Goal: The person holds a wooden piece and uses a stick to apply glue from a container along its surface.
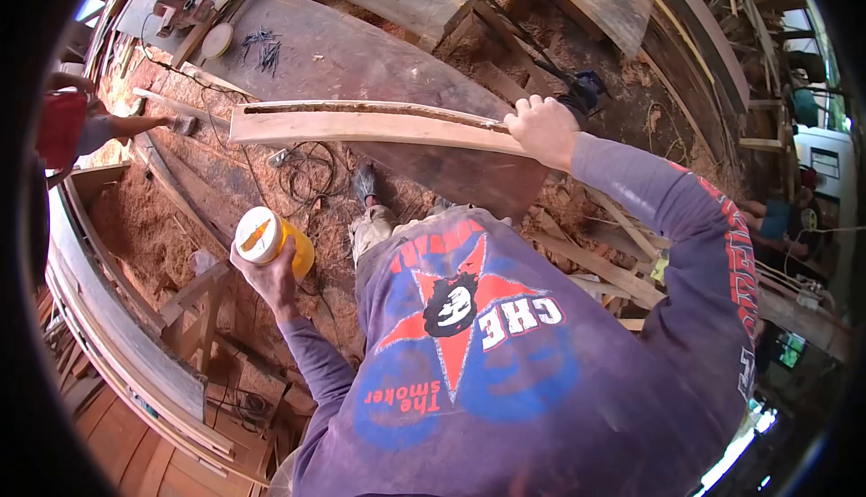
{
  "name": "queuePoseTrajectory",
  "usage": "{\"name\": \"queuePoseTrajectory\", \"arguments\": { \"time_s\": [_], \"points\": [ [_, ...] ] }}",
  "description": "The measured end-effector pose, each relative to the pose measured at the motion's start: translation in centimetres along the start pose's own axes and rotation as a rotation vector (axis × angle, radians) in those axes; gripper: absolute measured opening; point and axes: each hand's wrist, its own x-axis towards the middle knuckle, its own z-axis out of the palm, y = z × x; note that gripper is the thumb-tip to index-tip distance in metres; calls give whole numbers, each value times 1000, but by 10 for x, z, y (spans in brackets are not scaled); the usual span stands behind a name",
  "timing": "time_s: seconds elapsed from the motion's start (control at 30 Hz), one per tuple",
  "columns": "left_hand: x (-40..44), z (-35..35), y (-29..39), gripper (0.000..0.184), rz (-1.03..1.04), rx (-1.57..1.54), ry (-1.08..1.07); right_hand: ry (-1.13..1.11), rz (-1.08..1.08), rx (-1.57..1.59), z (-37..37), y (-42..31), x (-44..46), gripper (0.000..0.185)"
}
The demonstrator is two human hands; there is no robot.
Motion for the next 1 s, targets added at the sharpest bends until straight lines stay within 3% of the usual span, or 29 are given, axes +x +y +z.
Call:
{"name": "queuePoseTrajectory", "arguments": {
  "time_s": [0.23,0.37,0.53,0.63,0.7,0.77,0.9,1.0],
  "points": [
    [-18,15,-6,92,-11,-75,-9,-250,135,-59,14,22,-68,12],
    [-6,27,1,92,14,-58,-109,20,91,75,6,-2,-30,10],
    [26,20,23,91,110,-57,-172,-30,123,68,9,0,-11,9],
    [42,15,18,91,138,-32,-164,-138,233,31,25,22,-57,9],
    [46,13,16,92,43,-98,-174,-172,286,9,37,36,-87,9],
    [51,14,5,94,64,-75,-195,-330,358,-61,47,42,-109,9],
    [64,29,15,96,89,-2,-280,-197,366,53,48,29,-97,8],
    [78,47,37,96,225,42,-364,-57,408,185,27,10,-59,6]
  ]
}}
